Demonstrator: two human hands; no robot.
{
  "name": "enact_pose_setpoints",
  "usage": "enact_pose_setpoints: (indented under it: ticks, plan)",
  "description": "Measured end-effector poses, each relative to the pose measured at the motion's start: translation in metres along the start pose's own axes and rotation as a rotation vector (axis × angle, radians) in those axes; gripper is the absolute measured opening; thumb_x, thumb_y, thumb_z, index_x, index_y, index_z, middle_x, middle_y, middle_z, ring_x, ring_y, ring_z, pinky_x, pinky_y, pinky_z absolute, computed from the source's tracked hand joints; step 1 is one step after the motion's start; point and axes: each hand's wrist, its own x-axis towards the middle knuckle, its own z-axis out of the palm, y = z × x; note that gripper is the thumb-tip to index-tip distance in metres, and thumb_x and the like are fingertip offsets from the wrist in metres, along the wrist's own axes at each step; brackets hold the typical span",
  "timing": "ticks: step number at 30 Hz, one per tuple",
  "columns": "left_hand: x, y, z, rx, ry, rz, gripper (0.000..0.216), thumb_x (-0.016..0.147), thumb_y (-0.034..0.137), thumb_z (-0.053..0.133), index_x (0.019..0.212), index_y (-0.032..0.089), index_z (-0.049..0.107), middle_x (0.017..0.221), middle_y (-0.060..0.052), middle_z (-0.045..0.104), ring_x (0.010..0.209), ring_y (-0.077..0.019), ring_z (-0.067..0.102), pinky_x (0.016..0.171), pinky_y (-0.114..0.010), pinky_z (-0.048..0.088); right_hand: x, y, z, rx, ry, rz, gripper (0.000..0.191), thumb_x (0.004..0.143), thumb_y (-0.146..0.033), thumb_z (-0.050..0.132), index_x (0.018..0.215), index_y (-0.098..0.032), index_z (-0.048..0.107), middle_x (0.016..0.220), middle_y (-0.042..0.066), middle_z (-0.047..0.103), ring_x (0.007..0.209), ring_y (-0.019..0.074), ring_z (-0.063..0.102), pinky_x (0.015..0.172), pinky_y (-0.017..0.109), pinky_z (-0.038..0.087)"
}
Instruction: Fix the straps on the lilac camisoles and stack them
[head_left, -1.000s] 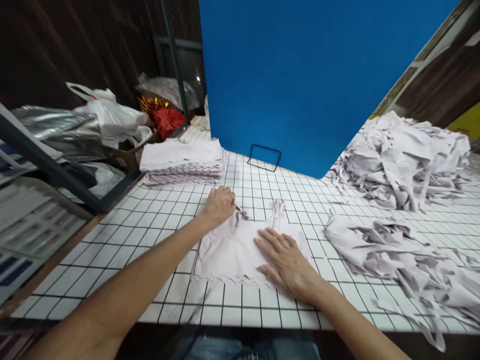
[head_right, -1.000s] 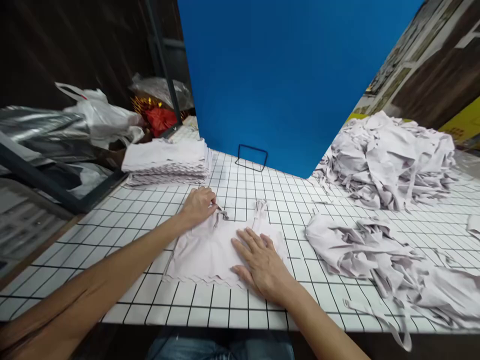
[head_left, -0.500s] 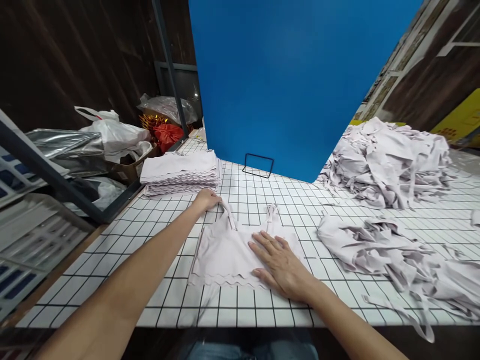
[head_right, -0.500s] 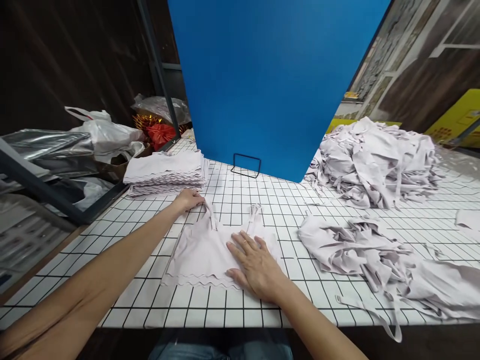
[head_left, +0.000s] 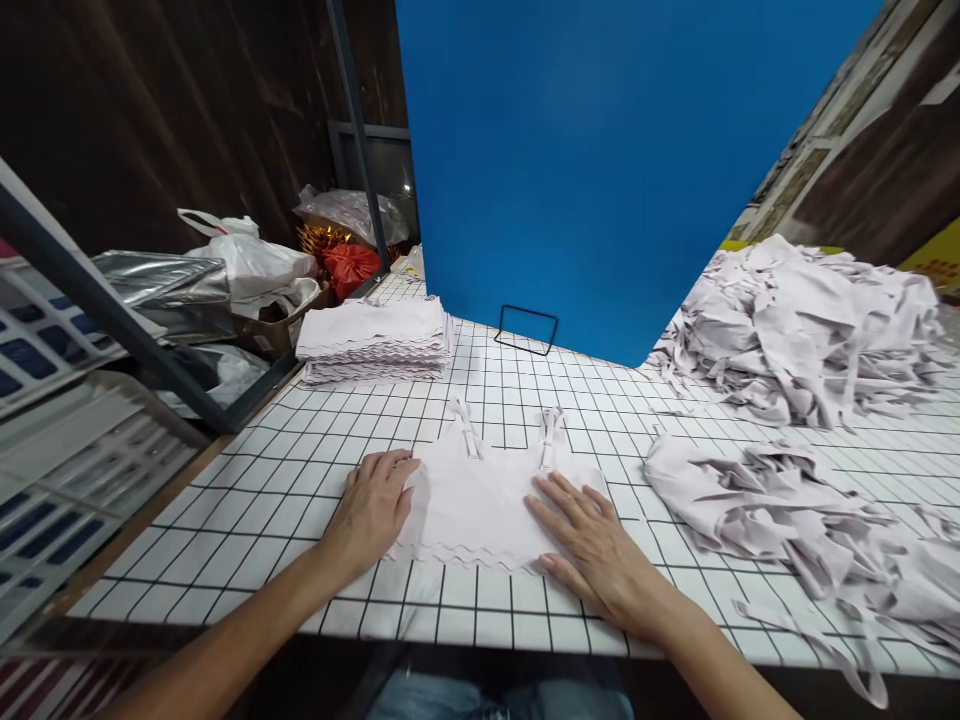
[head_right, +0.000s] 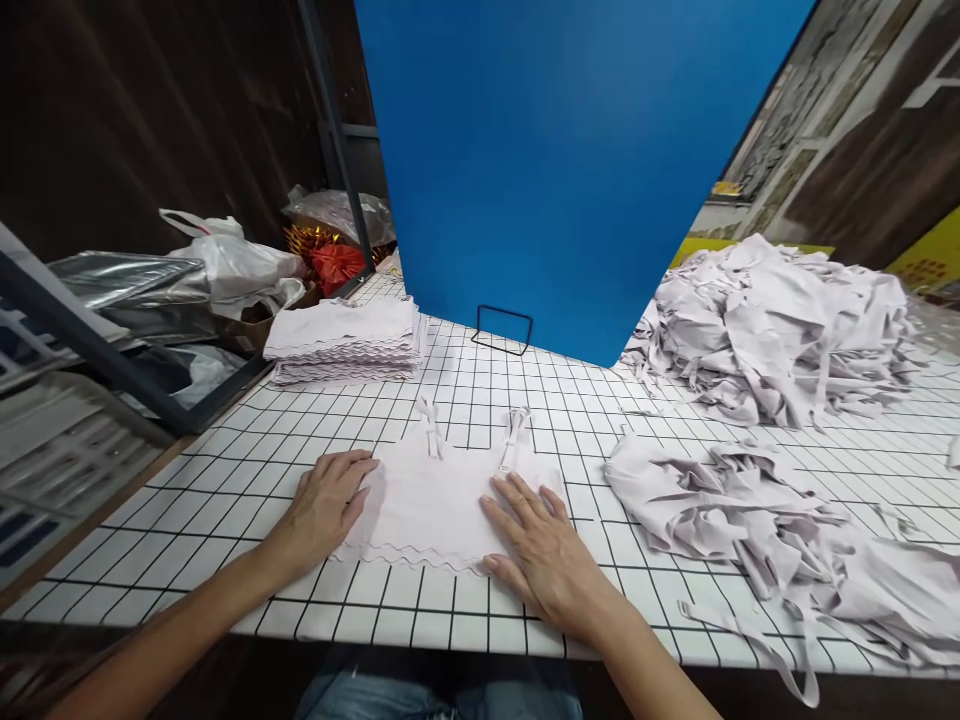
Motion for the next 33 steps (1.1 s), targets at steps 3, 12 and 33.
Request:
enact_pose_setpoints:
  ticks: [3,12,33]
  plan:
    - [-0.002,0.002,-0.003,0.030,0.068,-0.009,0.037,0.091,0.020,0.045,0.126,0.023,0.059,0.134,-0.013,0.056,0.119,-0.0315,0.050,0.089,-0.050,0.050,-0.024,0.038,0.004,-0.117,0.178,0.212,0.059,0.098,-0.053,0.036,0.153,-0.034,0.028,0.161,0.004,0.026,0.147,0.0324,0.025,0.113,0.061,0.028]
    - [0.027,0.035,-0.023,-0.111,0.032,0.166,0.022,0.091,0.025,0.049,0.100,0.019,0.067,0.119,-0.012,0.064,0.114,-0.0310,0.052,0.092,-0.050,0.047,-0.070,0.120,-0.045,-0.082,0.495,0.646,0.039,0.095,-0.044,0.041,0.081,-0.019,0.068,0.090,0.012,0.070,0.089,0.0286,0.062,0.081,0.045,0.043]
    - [0.107,0.078,-0.060,-0.986,-0.603,-0.042,0.028,0.077,0.044,0.071,0.086,0.017,0.071,0.080,-0.004,0.070,0.070,-0.0143,0.063,0.058,-0.023,0.047,-0.001,0.069,-0.110,0.959,0.512,0.494,0.036,0.083,-0.054,0.063,0.081,-0.019,0.058,0.067,0.000,0.055,0.055,0.0106,0.048,0.048,0.024,0.040]
